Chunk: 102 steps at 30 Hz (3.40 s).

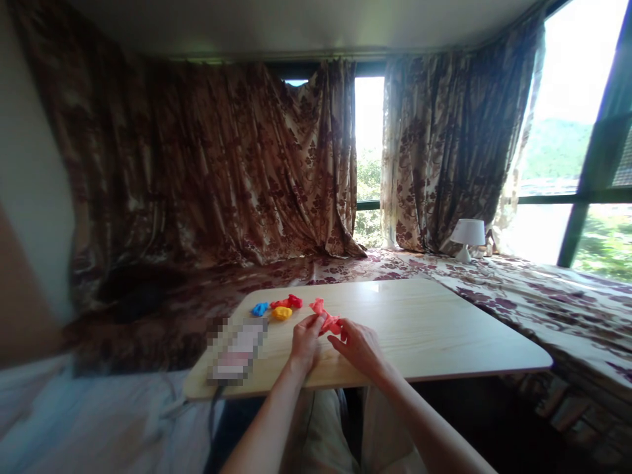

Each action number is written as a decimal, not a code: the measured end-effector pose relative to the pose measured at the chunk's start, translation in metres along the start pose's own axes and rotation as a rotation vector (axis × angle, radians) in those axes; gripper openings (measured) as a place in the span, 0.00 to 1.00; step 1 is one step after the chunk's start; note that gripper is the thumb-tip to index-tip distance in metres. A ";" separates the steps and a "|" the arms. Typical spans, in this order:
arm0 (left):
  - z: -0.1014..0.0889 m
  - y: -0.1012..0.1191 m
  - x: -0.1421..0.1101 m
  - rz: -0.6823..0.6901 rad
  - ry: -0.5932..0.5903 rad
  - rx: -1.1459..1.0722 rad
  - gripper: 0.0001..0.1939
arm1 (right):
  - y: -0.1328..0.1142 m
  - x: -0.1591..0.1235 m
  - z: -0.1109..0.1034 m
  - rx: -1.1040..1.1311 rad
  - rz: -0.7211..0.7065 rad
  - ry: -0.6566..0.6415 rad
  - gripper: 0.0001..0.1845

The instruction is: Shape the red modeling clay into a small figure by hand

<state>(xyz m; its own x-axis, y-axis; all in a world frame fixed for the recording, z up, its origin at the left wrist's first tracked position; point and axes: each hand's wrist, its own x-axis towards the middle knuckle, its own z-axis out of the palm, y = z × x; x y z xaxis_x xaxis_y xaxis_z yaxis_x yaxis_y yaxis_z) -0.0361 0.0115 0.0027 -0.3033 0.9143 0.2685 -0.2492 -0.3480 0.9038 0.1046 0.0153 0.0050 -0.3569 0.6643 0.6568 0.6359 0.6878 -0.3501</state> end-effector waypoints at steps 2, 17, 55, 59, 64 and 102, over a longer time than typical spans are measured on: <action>0.002 0.002 -0.003 0.004 -0.034 0.048 0.16 | 0.001 0.000 0.000 0.002 -0.019 0.012 0.07; 0.005 0.009 -0.013 0.093 -0.105 0.304 0.19 | -0.001 0.000 -0.004 -0.001 -0.026 -0.043 0.16; 0.004 0.007 -0.008 0.073 -0.113 0.270 0.16 | 0.010 0.007 0.003 0.322 0.227 -0.061 0.24; 0.003 0.007 -0.007 0.066 -0.115 0.254 0.15 | 0.011 0.006 0.003 0.321 0.177 -0.028 0.18; 0.002 0.005 -0.006 0.066 -0.089 0.249 0.13 | 0.013 0.006 0.004 0.337 0.237 -0.054 0.25; 0.004 0.005 -0.006 0.265 0.035 0.512 0.16 | 0.004 0.000 0.003 -0.244 0.072 -0.012 0.13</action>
<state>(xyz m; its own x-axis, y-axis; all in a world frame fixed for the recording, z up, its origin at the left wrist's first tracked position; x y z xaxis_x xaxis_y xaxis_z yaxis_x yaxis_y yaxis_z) -0.0316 0.0049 0.0066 -0.3271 0.7989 0.5047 0.3140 -0.4118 0.8555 0.1050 0.0187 0.0012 -0.3118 0.7136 0.6273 0.8060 0.5483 -0.2230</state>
